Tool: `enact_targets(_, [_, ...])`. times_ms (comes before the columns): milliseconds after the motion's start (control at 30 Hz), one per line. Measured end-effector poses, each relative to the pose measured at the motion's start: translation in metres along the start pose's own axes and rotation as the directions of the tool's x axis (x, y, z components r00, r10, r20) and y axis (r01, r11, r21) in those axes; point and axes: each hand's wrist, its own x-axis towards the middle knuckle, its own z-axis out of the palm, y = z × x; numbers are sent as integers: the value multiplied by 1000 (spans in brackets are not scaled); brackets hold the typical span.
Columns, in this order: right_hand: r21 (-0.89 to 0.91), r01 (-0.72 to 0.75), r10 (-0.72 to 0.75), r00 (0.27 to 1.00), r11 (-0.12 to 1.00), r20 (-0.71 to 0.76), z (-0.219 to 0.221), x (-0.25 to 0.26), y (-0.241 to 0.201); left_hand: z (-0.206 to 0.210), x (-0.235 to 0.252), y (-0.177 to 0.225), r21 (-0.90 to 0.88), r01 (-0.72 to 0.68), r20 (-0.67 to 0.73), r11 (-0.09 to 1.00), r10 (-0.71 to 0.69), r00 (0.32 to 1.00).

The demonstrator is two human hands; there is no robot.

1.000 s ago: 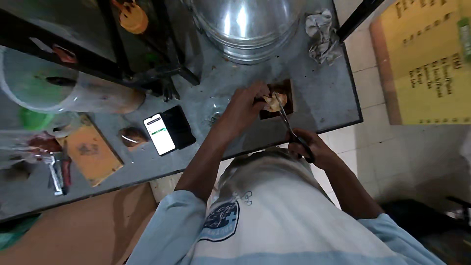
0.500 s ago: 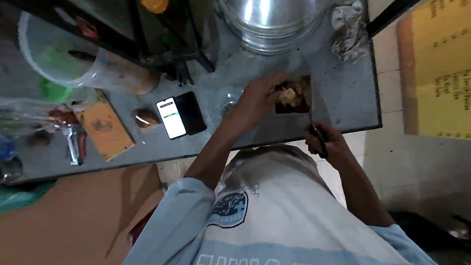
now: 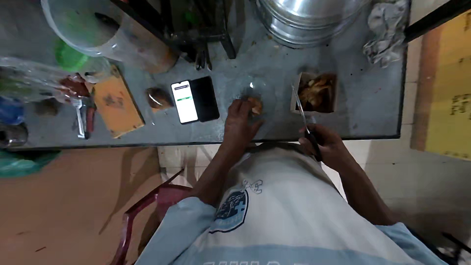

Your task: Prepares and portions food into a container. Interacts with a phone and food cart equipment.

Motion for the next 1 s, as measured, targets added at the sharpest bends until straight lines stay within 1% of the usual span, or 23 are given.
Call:
enact_targets(33, [-7,6,-6,1000,1000,12,2,2,0,5,-1,4,-8,25,-24,1000,-26,999])
enact_targets(100, [-12,5,-4,999,1000,32,5,5,0,12,2,7,-36,91,-9,995,-92,996])
enact_targets(167, [-27,-15,16,999,1000,43,8,6,0,22,7,0,-63,128,1,990,-128,992])
enact_targets(233, [-46,-29,32,998,999,62,8,5,1,24,10,-6,-97,116,-3,988,-117,993])
enact_targets(333, [-40,-79,83,990,996,117,3,0,4,12,9,-10,-180,61,-8,982,-63,998])
enact_targets(400, [-22,-106,108,983,994,150,0,-4,7,0,9,-9,-259,73,14,963,-72,997])
enact_targets(467, [41,-104,95,976,994,195,-4,-9,11,-11,12,1,-356,79,19,931,-77,997])
enact_targets(567, [164,-116,71,963,980,260,-8,-14,12,-23,24,24,-492,22,11,870,-19,1000])
enact_targets(667, [258,-123,48,960,958,277,-13,-16,9,-21,39,38,-524,-27,53,851,65,997])
enact_targets(800, [274,-107,42,971,956,235,-21,-18,7,-12,52,55,-539,-82,116,838,170,979])
enact_targets(867, [279,-113,50,974,954,221,-24,-19,8,-8,54,62,-541,-114,120,833,210,970])
enact_targets(933, [279,-107,48,976,954,212,-25,-19,10,-4,55,67,-514,-147,123,845,242,962])
enact_targets(1000, [280,-117,66,980,953,187,-24,-21,10,-1,55,74,-452,-170,134,876,255,958])
